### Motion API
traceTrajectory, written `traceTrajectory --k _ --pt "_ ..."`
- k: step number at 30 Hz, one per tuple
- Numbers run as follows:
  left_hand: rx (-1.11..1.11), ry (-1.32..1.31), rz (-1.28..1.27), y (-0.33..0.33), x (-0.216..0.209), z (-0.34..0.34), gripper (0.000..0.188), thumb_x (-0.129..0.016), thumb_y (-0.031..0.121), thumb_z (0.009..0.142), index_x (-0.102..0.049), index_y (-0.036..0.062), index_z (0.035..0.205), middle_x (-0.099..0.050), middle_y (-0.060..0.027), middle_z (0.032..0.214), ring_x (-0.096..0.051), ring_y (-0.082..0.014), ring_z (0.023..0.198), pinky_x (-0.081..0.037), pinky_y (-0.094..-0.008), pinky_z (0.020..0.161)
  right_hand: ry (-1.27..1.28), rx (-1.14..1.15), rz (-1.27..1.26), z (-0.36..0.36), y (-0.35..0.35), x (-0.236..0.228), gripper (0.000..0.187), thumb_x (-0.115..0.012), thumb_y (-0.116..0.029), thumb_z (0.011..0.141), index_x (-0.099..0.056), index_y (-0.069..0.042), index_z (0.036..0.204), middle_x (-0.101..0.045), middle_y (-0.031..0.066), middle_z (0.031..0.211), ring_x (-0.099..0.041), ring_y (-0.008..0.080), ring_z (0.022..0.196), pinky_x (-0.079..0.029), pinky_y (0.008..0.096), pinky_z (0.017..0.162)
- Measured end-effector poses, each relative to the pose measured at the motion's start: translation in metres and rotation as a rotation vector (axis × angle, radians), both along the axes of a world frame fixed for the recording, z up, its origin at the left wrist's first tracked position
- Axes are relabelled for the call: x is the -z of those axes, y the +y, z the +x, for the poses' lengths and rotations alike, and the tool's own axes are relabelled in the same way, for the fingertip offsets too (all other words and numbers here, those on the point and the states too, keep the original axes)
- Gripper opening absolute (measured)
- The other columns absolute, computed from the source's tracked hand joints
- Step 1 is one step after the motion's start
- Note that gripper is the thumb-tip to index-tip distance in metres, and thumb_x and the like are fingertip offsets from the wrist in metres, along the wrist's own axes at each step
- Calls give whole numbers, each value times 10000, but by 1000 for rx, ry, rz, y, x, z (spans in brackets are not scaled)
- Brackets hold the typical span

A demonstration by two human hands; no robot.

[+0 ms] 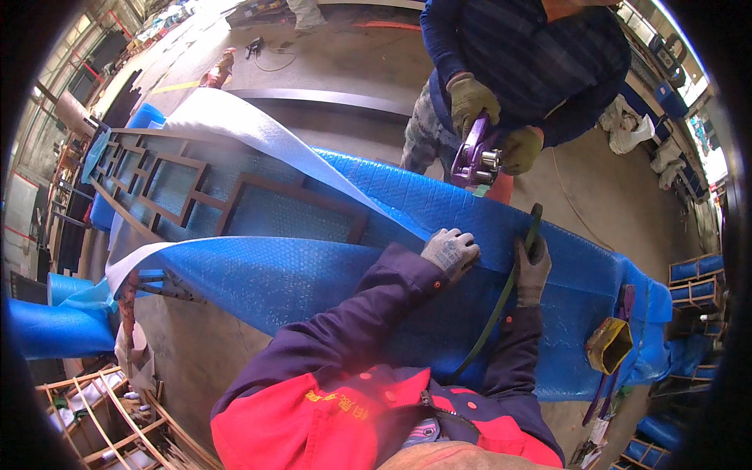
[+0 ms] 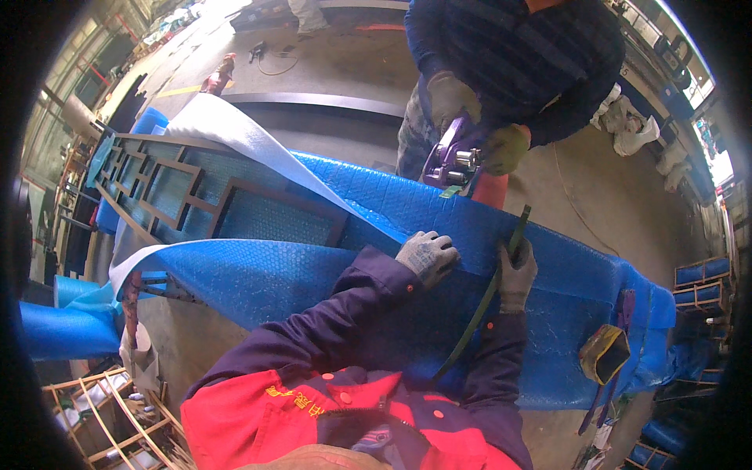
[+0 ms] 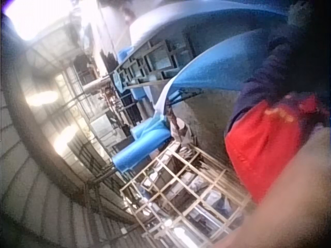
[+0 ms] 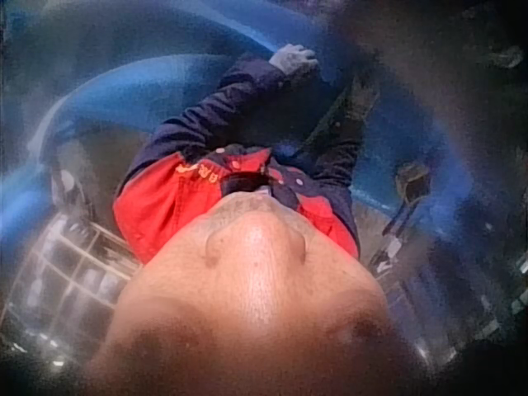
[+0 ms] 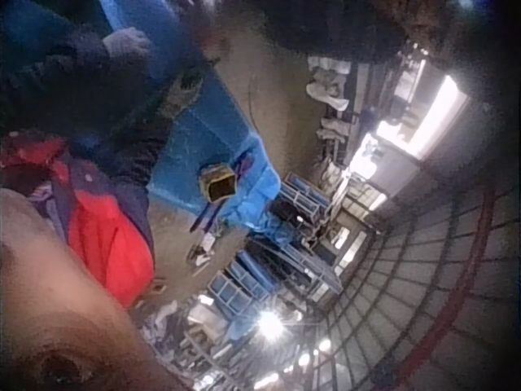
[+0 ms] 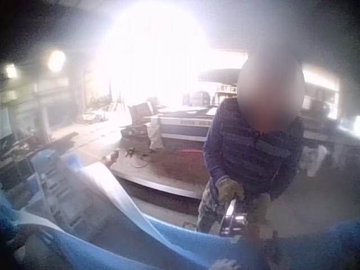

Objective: The person wraps a large blue foam roll with a green strap and secures it using a purple tensioning tool. They repeat the process on a second roll, adjusting the strap and tightening it with the tool while a coworker assists.

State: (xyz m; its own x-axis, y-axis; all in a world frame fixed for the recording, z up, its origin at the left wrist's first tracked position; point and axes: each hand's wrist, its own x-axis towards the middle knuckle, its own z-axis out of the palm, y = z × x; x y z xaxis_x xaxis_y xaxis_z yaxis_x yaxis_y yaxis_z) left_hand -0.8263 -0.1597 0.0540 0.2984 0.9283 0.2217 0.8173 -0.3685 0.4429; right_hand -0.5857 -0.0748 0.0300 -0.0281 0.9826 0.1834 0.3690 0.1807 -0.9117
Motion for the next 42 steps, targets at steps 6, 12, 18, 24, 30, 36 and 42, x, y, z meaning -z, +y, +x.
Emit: traceTrajectory --k 6,12,18,24,30,36,42 --pt "-7 -8 14 1 4 1 205 -720 274 883 -709 200 1074 -646 -56 1070 -629 -289 1005 -509 -443 839 25 19 -3 -2 0 0 348 -760 -125 927 -636 44 1204 -708 103 1093 -643 154 991 -508 315 918" --pt "-10 -5 13 1 5 1 209 -719 282 883 -710 197 1073 -652 -56 1068 -631 -289 1001 -509 -438 840 -18 9 7 -1 1 0 331 -732 -88 938 -624 47 1220 -694 90 1117 -638 148 1011 -505 302 924" --pt "-2 -1 27 2 5 1 205 -716 272 887 -709 192 1075 -657 -55 1075 -636 -289 1007 -509 -437 843 9 -2 -8 -1 1 0 321 -725 -81 943 -621 47 1218 -684 73 1103 -633 141 998 -508 289 906" --pt "2 -13 14 2 5 0 206 -719 270 887 -708 191 1076 -662 -57 1083 -639 -291 1010 -510 -440 851 -1 -1 0 -2 1 -2 322 -746 -81 916 -641 39 1195 -713 90 1086 -647 143 989 -517 317 901" --pt "-7 -17 17 2 4 2 201 -724 271 881 -706 191 1065 -663 -61 1074 -641 -292 1012 -514 -440 854 -27 1 36 -1 1 0 317 -749 -98 918 -642 33 1187 -716 90 1065 -646 141 961 -517 314 887" --pt "8 -13 16 2 4 -1 231 -735 294 849 -711 196 1056 -660 -71 1072 -642 -295 1014 -517 -440 852 4 13 6 0 3 4 321 -750 -125 924 -646 37 1182 -724 102 1062 -650 147 957 -512 313 888" --pt "-27 38 35 2 7 2 217 -719 302 859 -713 200 1050 -654 -68 1058 -639 -290 999 -514 -435 839 -87 13 -20 0 -2 -6 338 -752 -134 936 -629 51 1191 -708 95 1085 -635 155 979 -498 318 892"
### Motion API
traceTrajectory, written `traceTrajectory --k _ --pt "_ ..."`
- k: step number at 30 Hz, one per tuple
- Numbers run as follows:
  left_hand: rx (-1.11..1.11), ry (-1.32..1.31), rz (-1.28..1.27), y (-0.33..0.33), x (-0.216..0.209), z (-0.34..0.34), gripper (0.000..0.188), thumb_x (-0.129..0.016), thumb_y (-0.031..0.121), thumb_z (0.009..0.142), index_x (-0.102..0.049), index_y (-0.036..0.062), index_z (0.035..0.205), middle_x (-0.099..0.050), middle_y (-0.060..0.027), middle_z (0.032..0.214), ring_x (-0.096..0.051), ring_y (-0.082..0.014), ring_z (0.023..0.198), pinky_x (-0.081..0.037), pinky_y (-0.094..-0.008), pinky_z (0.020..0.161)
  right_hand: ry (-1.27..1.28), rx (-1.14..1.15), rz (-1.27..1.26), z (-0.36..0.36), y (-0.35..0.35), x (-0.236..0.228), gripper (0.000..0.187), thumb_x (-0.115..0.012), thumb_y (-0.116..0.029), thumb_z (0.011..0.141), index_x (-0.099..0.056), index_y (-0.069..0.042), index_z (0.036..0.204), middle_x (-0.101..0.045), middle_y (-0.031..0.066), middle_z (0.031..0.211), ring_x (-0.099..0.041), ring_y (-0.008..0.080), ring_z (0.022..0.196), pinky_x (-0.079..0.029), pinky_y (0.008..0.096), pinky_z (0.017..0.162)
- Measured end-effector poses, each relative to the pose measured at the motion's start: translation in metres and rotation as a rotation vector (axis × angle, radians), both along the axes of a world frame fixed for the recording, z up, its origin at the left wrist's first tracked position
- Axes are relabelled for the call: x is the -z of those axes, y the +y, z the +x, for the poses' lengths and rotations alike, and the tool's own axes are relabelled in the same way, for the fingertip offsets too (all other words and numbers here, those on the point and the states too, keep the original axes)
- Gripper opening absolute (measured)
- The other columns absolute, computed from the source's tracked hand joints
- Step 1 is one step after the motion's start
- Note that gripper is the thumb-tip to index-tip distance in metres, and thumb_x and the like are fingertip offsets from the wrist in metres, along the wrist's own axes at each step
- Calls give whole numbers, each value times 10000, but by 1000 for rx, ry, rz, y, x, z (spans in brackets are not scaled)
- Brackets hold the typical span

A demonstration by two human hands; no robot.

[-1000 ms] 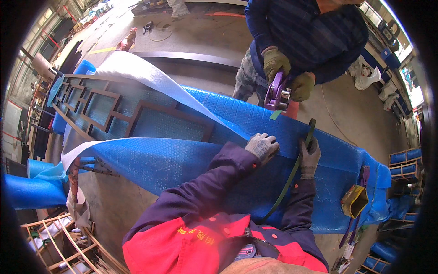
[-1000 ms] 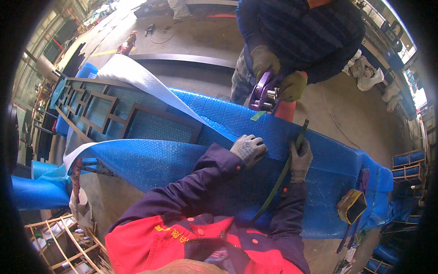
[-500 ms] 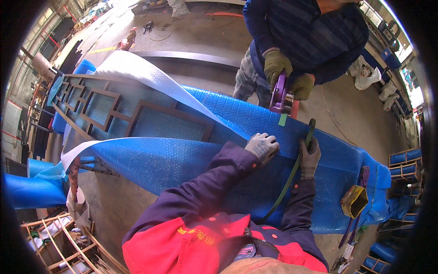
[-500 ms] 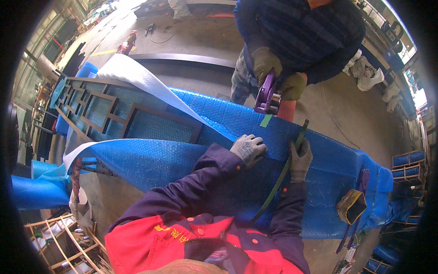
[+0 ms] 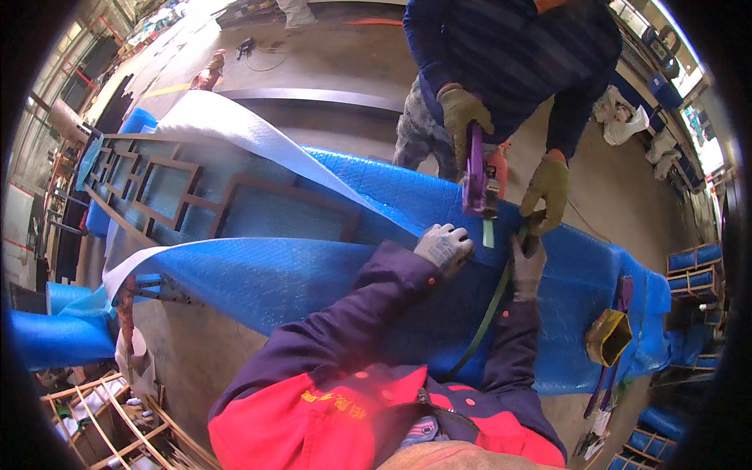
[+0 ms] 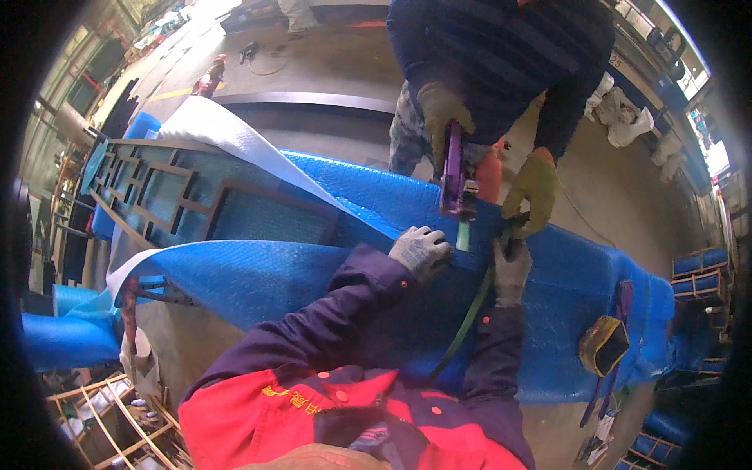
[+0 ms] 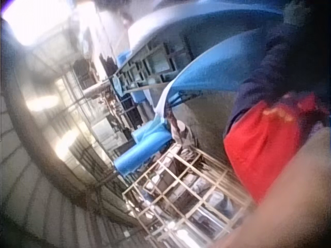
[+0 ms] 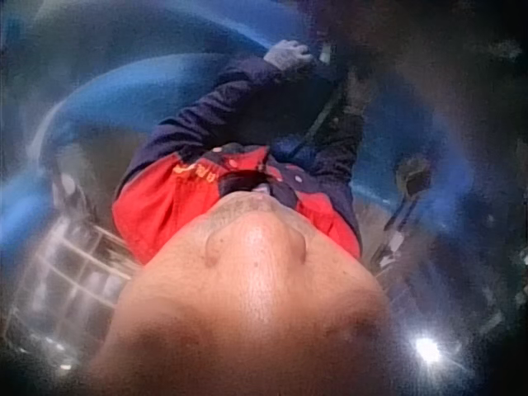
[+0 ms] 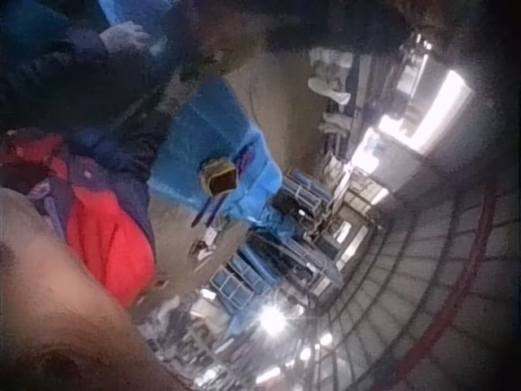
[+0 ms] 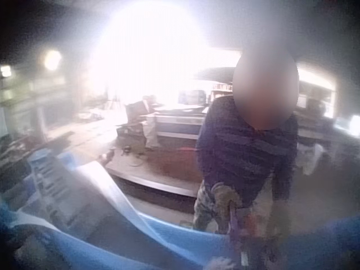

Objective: The person wraps a large blue foam roll with a green strap and secures it using a purple tensioning tool. They repeat the process on a second roll, adjusting the strap and tightening it with the tool while a coworker assists.

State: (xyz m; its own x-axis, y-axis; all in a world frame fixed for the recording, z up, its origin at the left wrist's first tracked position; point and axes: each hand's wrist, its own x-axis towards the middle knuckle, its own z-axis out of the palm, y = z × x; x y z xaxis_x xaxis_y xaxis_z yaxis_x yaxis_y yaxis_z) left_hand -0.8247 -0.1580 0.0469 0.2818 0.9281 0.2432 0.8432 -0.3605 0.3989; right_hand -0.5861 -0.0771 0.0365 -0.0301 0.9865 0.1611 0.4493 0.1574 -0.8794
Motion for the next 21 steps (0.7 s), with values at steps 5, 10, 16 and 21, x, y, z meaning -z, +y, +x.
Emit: traceTrajectory --k 5,10,16,21 --pt "-3 -7 12 1 4 2 211 -716 302 873 -710 191 1052 -649 -62 1046 -637 -289 992 -513 -435 831 117 -12 -69 -3 -2 -10 336 -748 -170 944 -651 51 1178 -734 106 1082 -656 172 982 -505 324 902" --pt "22 -7 12 3 5 0 215 -719 305 871 -699 182 1046 -646 -60 1058 -637 -288 1002 -516 -437 824 208 -114 25 -4 -1 -4 341 -707 -201 976 -660 55 1196 -736 140 1140 -670 191 1055 -508 351 937" --pt "28 -25 -14 1 0 -1 217 -712 278 874 -695 178 1065 -644 -63 1083 -632 -298 1014 -511 -444 839 41 -33 49 -5 -3 -1 330 -679 -173 968 -668 32 1226 -715 190 1194 -694 295 1111 -519 388 965" --pt "18 -52 -9 -1 -2 -1 199 -709 264 871 -686 167 1044 -644 -70 1075 -627 -303 1010 -508 -446 847 -386 -213 132 -6 -18 -18 405 -732 -181 888 -665 -45 1264 -665 239 1209 -654 422 1091 -522 460 976"
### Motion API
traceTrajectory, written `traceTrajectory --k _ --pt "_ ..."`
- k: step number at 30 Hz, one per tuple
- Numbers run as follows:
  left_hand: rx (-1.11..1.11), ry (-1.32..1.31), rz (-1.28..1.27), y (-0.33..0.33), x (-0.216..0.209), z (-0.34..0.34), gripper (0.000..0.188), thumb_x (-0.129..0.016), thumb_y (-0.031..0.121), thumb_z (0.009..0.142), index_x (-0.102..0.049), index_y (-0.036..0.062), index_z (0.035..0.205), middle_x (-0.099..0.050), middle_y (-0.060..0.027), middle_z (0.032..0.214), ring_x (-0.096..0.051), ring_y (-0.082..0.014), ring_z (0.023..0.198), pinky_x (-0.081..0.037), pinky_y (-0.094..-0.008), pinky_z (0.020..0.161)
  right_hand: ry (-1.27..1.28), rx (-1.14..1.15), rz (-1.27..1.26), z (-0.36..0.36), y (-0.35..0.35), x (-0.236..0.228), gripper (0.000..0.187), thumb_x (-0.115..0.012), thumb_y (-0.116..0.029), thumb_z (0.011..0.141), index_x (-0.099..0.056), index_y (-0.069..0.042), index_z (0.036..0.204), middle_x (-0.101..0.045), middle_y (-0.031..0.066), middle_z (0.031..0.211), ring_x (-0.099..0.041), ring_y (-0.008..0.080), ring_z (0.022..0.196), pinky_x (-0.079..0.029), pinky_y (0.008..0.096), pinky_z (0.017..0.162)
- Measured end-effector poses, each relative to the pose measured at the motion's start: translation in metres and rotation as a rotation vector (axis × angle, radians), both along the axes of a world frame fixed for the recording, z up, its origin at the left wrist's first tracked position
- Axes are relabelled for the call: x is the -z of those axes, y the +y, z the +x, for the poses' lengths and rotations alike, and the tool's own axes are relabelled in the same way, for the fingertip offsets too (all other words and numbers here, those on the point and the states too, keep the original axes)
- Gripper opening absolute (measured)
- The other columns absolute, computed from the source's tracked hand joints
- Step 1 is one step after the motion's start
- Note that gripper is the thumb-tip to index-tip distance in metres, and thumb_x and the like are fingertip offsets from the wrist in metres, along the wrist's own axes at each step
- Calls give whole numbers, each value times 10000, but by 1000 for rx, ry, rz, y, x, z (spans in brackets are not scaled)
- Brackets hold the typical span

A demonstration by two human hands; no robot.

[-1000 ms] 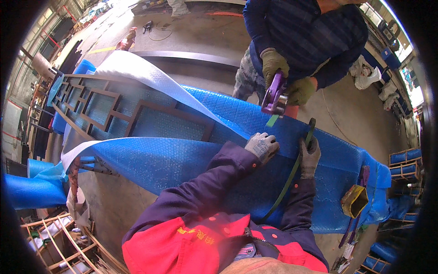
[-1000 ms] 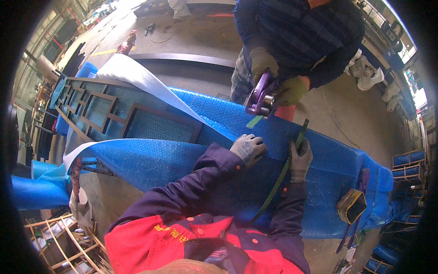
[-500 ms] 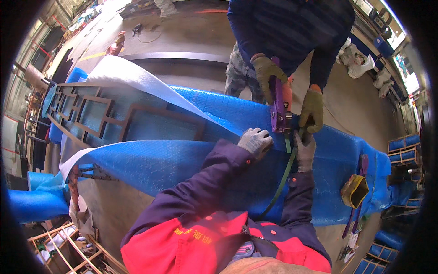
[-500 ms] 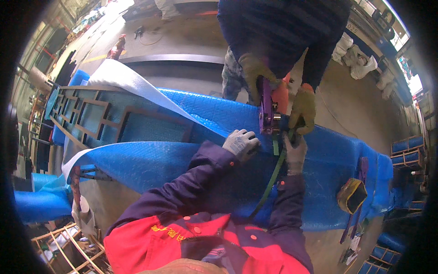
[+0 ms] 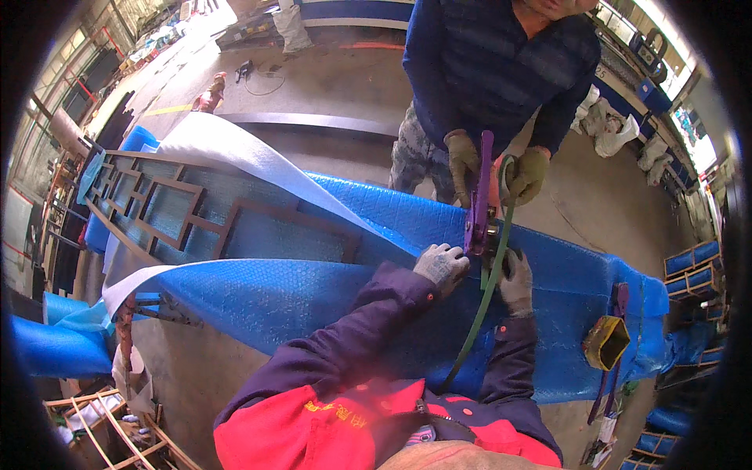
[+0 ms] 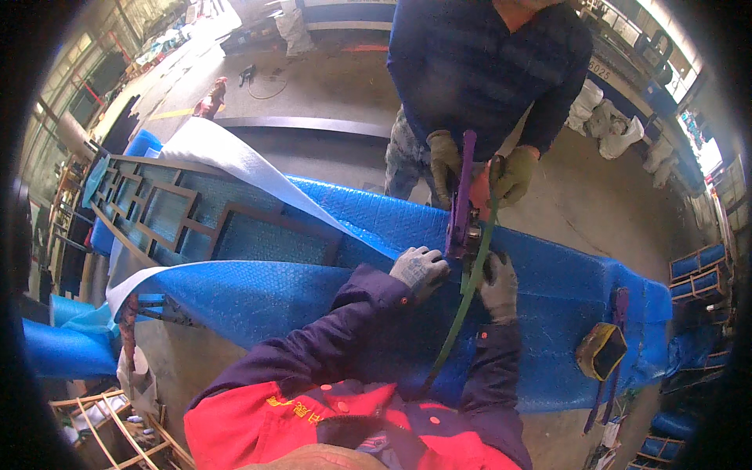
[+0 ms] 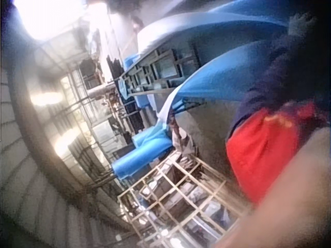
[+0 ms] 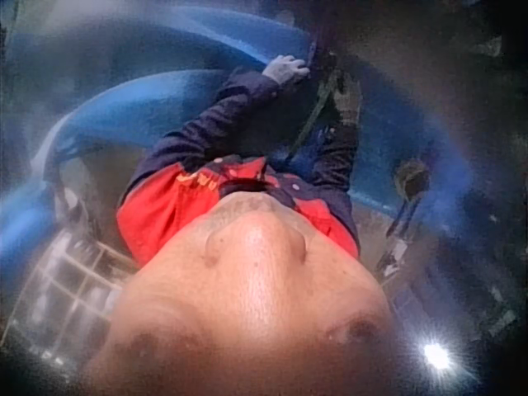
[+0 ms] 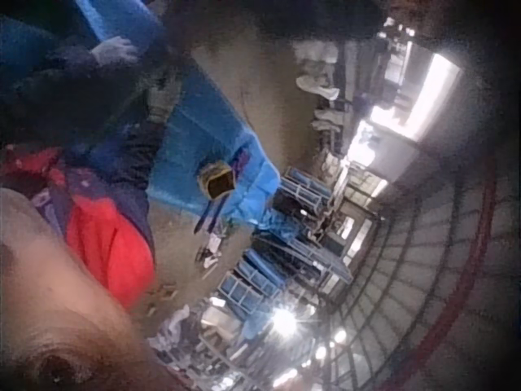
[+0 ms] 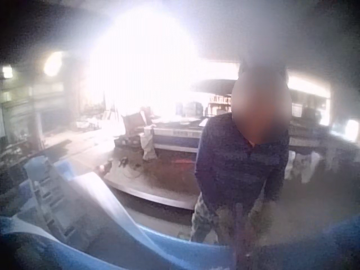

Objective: The person wraps a large blue foam roll with a green strap and secures it using a purple tensioning tool. They repeat the process on a second roll, adjusting the strap and tightening it with the tool while a coworker assists.

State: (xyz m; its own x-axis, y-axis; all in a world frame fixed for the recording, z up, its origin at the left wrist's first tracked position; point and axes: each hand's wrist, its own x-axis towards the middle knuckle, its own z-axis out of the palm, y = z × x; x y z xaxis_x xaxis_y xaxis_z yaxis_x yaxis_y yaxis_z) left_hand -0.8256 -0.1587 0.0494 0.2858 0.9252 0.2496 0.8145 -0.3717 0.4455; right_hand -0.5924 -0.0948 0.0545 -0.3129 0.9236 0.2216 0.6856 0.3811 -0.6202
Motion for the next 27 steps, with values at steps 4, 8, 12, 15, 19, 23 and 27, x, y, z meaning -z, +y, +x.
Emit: traceTrajectory --k 4,8,12,15,19,23,27 --pt "-21 23 54 -1 5 1 191 -719 265 861 -681 160 1016 -643 -74 1067 -627 -303 1007 -506 -448 838 -263 -167 122 -2 -17 -8 551 -786 -218 807 -634 -79 1317 -613 228 1292 -578 435 1191 -502 483 997" --pt "36 61 29 -2 0 -3 263 -748 301 838 -687 160 1051 -646 -84 1097 -638 -321 1034 -526 -462 862 -524 -228 252 -4 -25 1 624 -798 -253 753 -637 -148 1347 -593 216 1314 -566 419 1191 -468 502 1024" --pt "282 7 -12 4 -25 -39 393 -819 340 798 -696 156 1123 -649 -103 1132 -646 -356 1083 -539 -487 917 -334 -140 335 -6 -24 20 537 -784 -182 726 -678 -116 1248 -658 195 1200 -598 401 1136 -462 509 1011" --pt "200 133 119 4 -46 -94 529 -839 376 779 -670 164 1233 -647 -106 1206 -635 -350 1116 -527 -491 948 -307 -148 494 -6 -20 35 481 -772 -162 734 -695 -127 1208 -698 168 1082 -617 377 1101 -471 498 975" --pt "75 415 342 1 -49 -160 639 -849 418 765 -637 158 1309 -632 -93 1281 -625 -326 1149 -488 -527 1000 -305 -121 524 -6 -14 47 389 -746 -159 768 -704 -120 1153 -700 157 1033 -625 372 1059 -478 492 929" --pt "-16 429 86 -2 -29 -162 482 -798 399 830 -674 211 1256 -639 -69 1243 -625 -314 1163 -484 -523 998 -411 -73 498 -7 -13 45 309 -731 -190 793 -715 -109 1090 -684 160 1012 -616 383 1019 -480 501 907" --pt "-214 158 -66 -14 -10 -145 235 -753 327 868 -735 267 1094 -654 -42 1177 -628 -310 1155 -502 -479 969 -432 -84 417 -5 -15 41 321 -700 -229 830 -716 -120 1132 -651 161 1146 -571 378 1115 -460 513 965"
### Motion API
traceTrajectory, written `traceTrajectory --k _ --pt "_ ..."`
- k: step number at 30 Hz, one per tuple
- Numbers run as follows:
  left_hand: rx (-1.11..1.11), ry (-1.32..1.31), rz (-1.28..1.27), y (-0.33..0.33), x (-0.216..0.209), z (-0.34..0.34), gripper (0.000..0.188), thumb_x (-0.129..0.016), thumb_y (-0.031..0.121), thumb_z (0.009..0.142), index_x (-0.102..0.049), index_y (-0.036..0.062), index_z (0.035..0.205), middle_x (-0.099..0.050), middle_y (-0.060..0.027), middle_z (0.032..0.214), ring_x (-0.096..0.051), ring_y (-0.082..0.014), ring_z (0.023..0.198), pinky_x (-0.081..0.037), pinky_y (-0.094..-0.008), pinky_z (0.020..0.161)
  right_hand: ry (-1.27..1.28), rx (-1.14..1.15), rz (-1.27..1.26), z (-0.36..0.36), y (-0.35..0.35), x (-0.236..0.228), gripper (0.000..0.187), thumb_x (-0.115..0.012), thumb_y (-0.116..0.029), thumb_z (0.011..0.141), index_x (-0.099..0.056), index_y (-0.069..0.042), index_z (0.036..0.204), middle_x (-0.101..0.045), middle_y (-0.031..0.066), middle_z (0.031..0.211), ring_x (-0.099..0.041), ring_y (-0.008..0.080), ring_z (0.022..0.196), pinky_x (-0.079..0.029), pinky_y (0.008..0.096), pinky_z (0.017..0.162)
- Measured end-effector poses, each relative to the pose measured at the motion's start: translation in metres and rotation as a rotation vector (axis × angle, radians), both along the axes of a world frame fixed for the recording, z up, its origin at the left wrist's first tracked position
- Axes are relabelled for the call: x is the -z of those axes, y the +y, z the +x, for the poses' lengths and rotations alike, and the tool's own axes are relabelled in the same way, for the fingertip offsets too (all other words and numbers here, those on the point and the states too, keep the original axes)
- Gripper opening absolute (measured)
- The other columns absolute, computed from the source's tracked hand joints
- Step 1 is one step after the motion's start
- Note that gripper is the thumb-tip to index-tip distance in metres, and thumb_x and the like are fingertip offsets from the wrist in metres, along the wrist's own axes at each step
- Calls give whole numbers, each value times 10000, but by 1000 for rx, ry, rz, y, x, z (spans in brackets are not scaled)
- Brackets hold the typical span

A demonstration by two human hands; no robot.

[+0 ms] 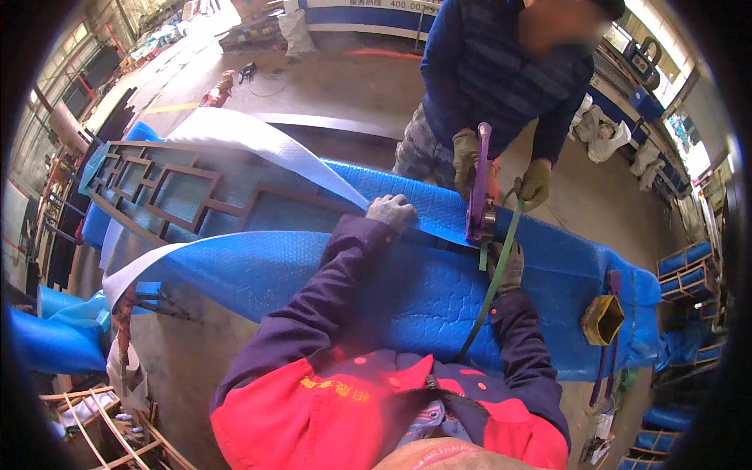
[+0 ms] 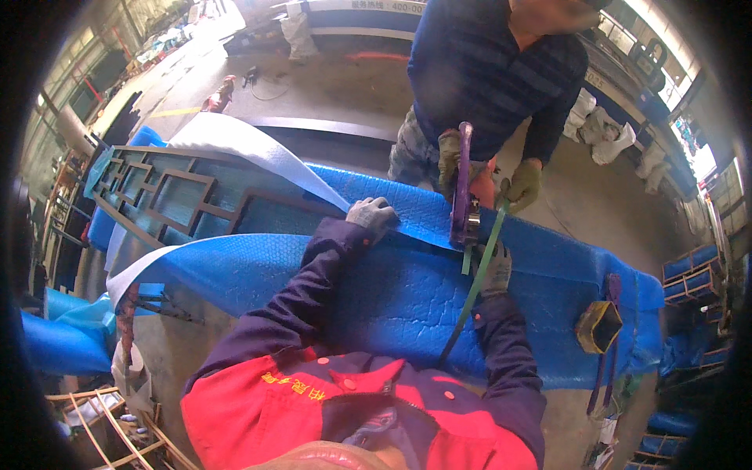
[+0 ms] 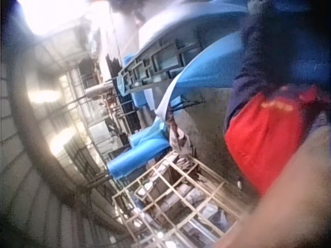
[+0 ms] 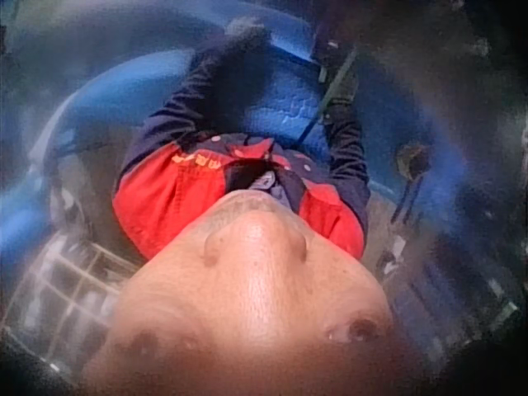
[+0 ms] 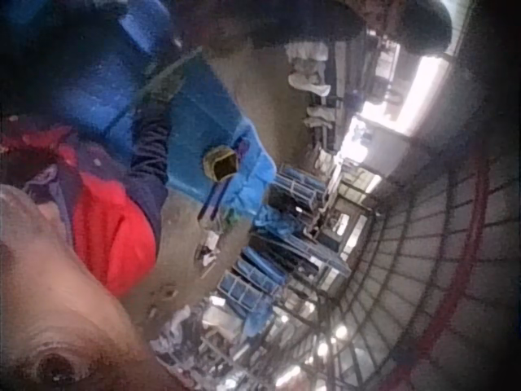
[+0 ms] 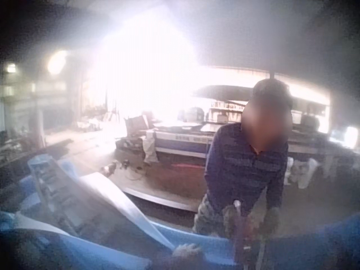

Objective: The person wraps a large blue foam roll with a green strap and secures it using a purple tensioning tool. They repeat the process on a second roll, adjusting the strap and tightening it with the tool while a coworker assists.

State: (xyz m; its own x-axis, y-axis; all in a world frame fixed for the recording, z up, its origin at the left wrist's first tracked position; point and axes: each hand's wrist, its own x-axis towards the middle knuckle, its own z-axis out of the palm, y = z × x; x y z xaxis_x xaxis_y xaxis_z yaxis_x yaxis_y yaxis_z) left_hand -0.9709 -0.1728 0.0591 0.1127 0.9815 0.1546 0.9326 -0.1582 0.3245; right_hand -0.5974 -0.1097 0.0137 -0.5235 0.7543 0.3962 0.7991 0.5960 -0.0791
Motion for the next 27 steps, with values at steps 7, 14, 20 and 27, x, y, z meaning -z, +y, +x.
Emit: traceTrajectory --k 7,14,20,27 --pt "-35 -2 -16 -5 6 0 240 -768 258 796 -719 193 1022 -647 -101 1103 -650 -352 1063 -549 -459 884 73 67 -255 9 -1 -8 568 -775 -223 758 -649 -72 1291 -595 194 1366 -497 402 1312 -393 507 1128" --pt "-15 -55 -126 -7 -15 4 213 -738 238 877 -692 176 1076 -652 -104 1167 -657 -355 1107 -545 -452 931 652 -149 -227 -26 -83 -139 360 -647 -26 923 -644 -39 1283 -649 192 1237 -664 321 1093 -526 367 973" --pt "23 101 -214 5 -36 4 239 -726 260 889 -684 170 1107 -663 -117 1178 -662 -360 1111 -548 -461 924 -8 -156 -397 -163 -135 -93 479 -702 -364 890 -664 -32 1234 -630 210 1285 -598 397 1200 -459 518 1041" --pt "31 47 -180 11 -26 3 338 -740 377 867 -657 175 1125 -662 -121 1194 -670 -362 1115 -549 -485 908 -35 -109 -393 -201 -101 -31 560 -695 -437 884 -587 -133 1342 -612 191 1271 -585 381 1180 -443 536 1028"
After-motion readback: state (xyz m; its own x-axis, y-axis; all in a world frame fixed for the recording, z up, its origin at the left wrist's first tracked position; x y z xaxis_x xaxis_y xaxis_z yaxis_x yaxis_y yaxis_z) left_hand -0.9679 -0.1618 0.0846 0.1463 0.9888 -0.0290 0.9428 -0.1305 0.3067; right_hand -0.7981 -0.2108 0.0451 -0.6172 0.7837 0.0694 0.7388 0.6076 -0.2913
